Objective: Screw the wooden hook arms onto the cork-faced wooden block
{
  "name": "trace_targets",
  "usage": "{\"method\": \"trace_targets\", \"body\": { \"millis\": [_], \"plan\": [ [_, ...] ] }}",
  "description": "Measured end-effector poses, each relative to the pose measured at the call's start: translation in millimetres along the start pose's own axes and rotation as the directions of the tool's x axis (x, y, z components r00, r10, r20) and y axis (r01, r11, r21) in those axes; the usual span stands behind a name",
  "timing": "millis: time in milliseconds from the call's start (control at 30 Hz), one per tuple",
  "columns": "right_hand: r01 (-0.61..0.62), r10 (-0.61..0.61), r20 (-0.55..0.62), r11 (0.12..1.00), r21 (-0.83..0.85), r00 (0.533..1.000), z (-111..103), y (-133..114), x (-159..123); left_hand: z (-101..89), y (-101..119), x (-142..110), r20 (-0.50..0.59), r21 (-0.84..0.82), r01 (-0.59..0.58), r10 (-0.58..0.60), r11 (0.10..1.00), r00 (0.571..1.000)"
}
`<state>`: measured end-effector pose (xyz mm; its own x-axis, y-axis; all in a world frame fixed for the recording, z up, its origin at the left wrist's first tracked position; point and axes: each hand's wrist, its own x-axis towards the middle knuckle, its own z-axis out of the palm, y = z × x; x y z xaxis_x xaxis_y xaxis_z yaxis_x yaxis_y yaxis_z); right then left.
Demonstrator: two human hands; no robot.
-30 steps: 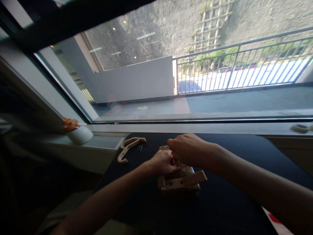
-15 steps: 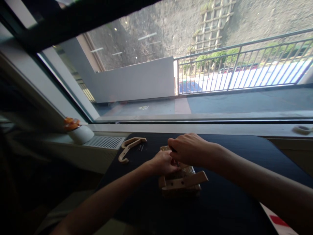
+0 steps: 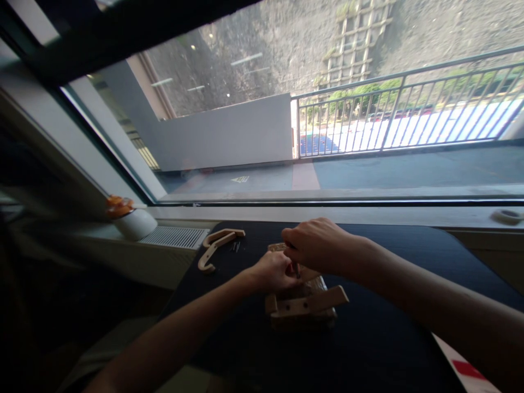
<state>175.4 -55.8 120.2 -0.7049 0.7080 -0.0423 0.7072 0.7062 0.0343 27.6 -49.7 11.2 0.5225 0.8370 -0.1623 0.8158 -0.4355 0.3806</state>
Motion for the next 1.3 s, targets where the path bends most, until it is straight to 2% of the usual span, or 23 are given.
{"method": "trace_targets", "body": {
  "millis": [167,467,700,833,1000,1167,1300],
  "plan": [
    [0.013,-0.014,0.038,1.0,0.024,0.999,-6.6,-0.2,-4.1,-3.3,2.4,-1.5,0.003,-0.028,0.021,-0.021,0.999,1.0],
    [-0.055,0.058,0.028,0.995,-0.083,0.998,-3.6,-1.0,0.7,-4.0,3.4,-2.6,0.006,0.012,-0.004,0.004,1.0,1.0],
    [0.0,0.001,0.064,1.0,-0.018,0.998,-8.2,0.4,-3.8,-6.7,6.3,-2.4,0.018,-0.016,0.007,-0.007,1.0,1.0],
    [-0.021,0.023,0.056,0.999,-0.033,0.998,-5.5,0.4,-2.3,-6.9,6.9,-3.0,0.017,-0.012,0.011,-0.011,1.0,1.0],
    [0.007,-0.01,0.068,0.999,0.046,0.998,-5.2,1.0,-2.8,-10.2,8.7,-3.8,0.036,-0.007,0.013,-0.013,1.0,0.999],
    [-0.048,0.052,0.08,0.998,-0.044,0.995,-3.0,0.0,-3.0,-9.4,9.1,-4.2,0.014,0.001,0.003,-0.003,1.0,1.0],
    [-0.025,0.027,0.042,0.999,-0.048,0.999,-2.5,-0.9,-3.9,-8.9,8.9,-4.7,0.003,-0.007,0.007,-0.007,1.0,1.0]
  ]
}}
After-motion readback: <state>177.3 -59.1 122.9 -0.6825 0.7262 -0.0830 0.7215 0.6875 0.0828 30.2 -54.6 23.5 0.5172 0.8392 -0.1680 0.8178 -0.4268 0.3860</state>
